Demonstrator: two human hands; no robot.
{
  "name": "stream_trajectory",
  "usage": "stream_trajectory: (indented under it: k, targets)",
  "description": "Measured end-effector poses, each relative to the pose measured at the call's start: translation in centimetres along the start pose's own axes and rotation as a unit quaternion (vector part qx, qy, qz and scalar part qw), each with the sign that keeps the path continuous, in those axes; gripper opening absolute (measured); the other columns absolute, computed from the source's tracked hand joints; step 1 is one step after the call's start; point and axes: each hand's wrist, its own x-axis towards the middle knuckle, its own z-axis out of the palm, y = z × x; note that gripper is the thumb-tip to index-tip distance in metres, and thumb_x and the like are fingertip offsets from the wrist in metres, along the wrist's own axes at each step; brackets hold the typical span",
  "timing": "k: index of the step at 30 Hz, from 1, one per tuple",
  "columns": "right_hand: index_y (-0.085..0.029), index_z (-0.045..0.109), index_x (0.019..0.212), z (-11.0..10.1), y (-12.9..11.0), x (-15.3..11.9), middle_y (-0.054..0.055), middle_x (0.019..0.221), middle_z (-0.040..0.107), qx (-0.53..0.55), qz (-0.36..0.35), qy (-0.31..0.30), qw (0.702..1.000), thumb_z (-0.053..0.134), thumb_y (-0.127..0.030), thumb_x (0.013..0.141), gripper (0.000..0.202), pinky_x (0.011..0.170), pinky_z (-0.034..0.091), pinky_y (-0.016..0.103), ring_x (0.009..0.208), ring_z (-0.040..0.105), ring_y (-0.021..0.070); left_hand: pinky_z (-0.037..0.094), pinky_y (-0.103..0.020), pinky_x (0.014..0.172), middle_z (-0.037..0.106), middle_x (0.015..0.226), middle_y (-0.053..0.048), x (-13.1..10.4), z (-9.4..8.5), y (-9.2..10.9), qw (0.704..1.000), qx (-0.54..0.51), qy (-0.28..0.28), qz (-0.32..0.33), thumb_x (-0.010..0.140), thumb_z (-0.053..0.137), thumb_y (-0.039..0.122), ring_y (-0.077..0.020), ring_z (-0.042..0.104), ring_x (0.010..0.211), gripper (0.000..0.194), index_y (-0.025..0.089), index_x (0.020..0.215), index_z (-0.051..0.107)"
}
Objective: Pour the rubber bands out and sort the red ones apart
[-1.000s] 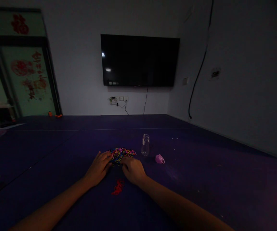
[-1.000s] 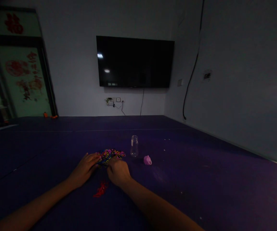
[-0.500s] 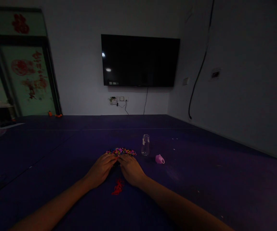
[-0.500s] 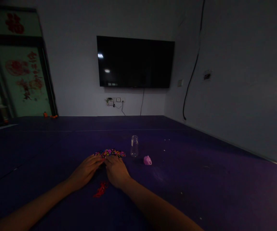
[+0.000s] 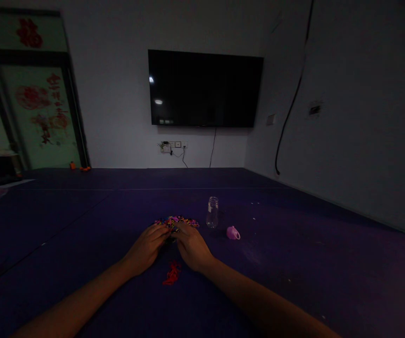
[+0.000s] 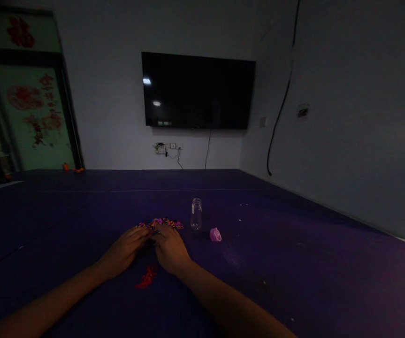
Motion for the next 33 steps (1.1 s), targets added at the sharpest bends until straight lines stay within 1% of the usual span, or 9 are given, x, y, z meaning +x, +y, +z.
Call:
stream_trajectory:
  k: [2,6,10,15,20,24,27,33]
  targets:
    - [-0.02,0.064,0.109,-0.03,-0.07,0.0,0.008,0.127,0.057,0.016,-0.014,0.002,1.0,0.047,-0.004,0.078,0.038,0.1,0.04,0.041,0.119,0.05,0.0211,0.043,-0.047,0.099,0.059,0.121,-0.011,-0.02,0.03,0.05,1.0,0.01,-0.003,0.003,0.087,0.036,0.003,-0.0233,0.05,0.118,0.043,0.016,0.126,0.05]
    - [-0.02,0.064,0.105,-0.03,-0.01,0.08,0.007,0.116,0.063,0.046,-0.018,0.017,0.999,0.043,-0.005,0.083,0.034,0.096,0.043,0.038,0.11,0.056,0.0189,0.043,-0.048,0.098,0.06,0.119,-0.01,0.09,-0.19,0.21,0.999,0.038,-0.014,0.017,0.084,0.035,0.0,-0.0241,0.049,0.119,0.047,0.016,0.125,0.052]
    - [-0.02,0.062,0.109,-0.02,0.15,0.09,0.007,0.114,0.065,0.061,-0.014,0.023,0.998,0.041,-0.009,0.087,0.033,0.094,0.045,0.037,0.107,0.058,0.019,0.041,-0.048,0.1,0.059,0.121,-0.011,0.26,-0.57,0.37,0.998,0.058,-0.023,0.026,0.081,0.035,-0.001,-0.0248,0.046,0.121,0.044,0.013,0.119,0.056]
    - [-0.021,0.061,0.114,0.07,0.25,-0.05,0.007,0.112,0.066,0.085,0.01,0.035,0.996,0.04,-0.012,0.088,0.034,0.091,0.047,0.036,0.104,0.059,0.0189,0.041,-0.048,0.1,0.058,0.124,-0.011,0.28,-0.72,0.35,0.997,0.061,-0.025,0.034,0.078,0.035,-0.003,-0.0244,0.044,0.123,0.052,0.014,0.124,0.053]
    - [-0.023,0.06,0.117,0.08,0.38,-0.09,0.006,0.11,0.067,0.091,0.01,0.032,0.995,0.041,-0.011,0.087,0.037,0.089,0.048,0.035,0.103,0.06,0.0187,0.042,-0.048,0.1,0.058,0.125,-0.01,0.04,-0.5,0.16,0.998,0.047,-0.017,0.027,0.081,0.034,-0.001,-0.0235,0.044,0.123,0.051,0.016,0.127,0.05]
    - [-0.021,0.064,0.11,-0.28,0.16,-0.01,0.007,0.106,0.068,0.089,-0.003,0.026,0.996,0.043,-0.01,0.085,0.034,0.088,0.048,0.033,0.1,0.061,0.0186,0.042,-0.049,0.099,0.055,0.13,-0.009,-0.14,-0.36,0.02,0.999,0.033,-0.015,0.03,0.081,0.034,-0.001,-0.0238,0.043,0.124,0.055,0.017,0.132,0.046]
    - [-0.02,0.066,0.105,-0.57,-0.12,0.04,0.006,0.103,0.069,0.09,-0.014,0.025,0.996,0.043,-0.01,0.085,0.032,0.087,0.048,0.032,0.098,0.062,0.0179,0.043,-0.049,0.098,0.055,0.129,-0.009,-0.1,-0.37,0.04,0.999,0.031,-0.011,0.032,0.083,0.034,0.0,-0.0242,0.045,0.123,0.053,0.017,0.132,0.045]
    - [-0.021,0.066,0.103,-0.66,-0.31,-0.01,0.006,0.104,0.069,0.094,-0.015,0.03,0.995,0.045,-0.011,0.084,0.03,0.087,0.047,0.031,0.099,0.062,0.0174,0.043,-0.047,0.098,0.057,0.126,-0.01,0.25,-0.68,0.31,0.999,0.023,-0.009,0.047,0.086,0.033,0.002,-0.0242,0.045,0.122,0.048,0.017,0.13,0.047]
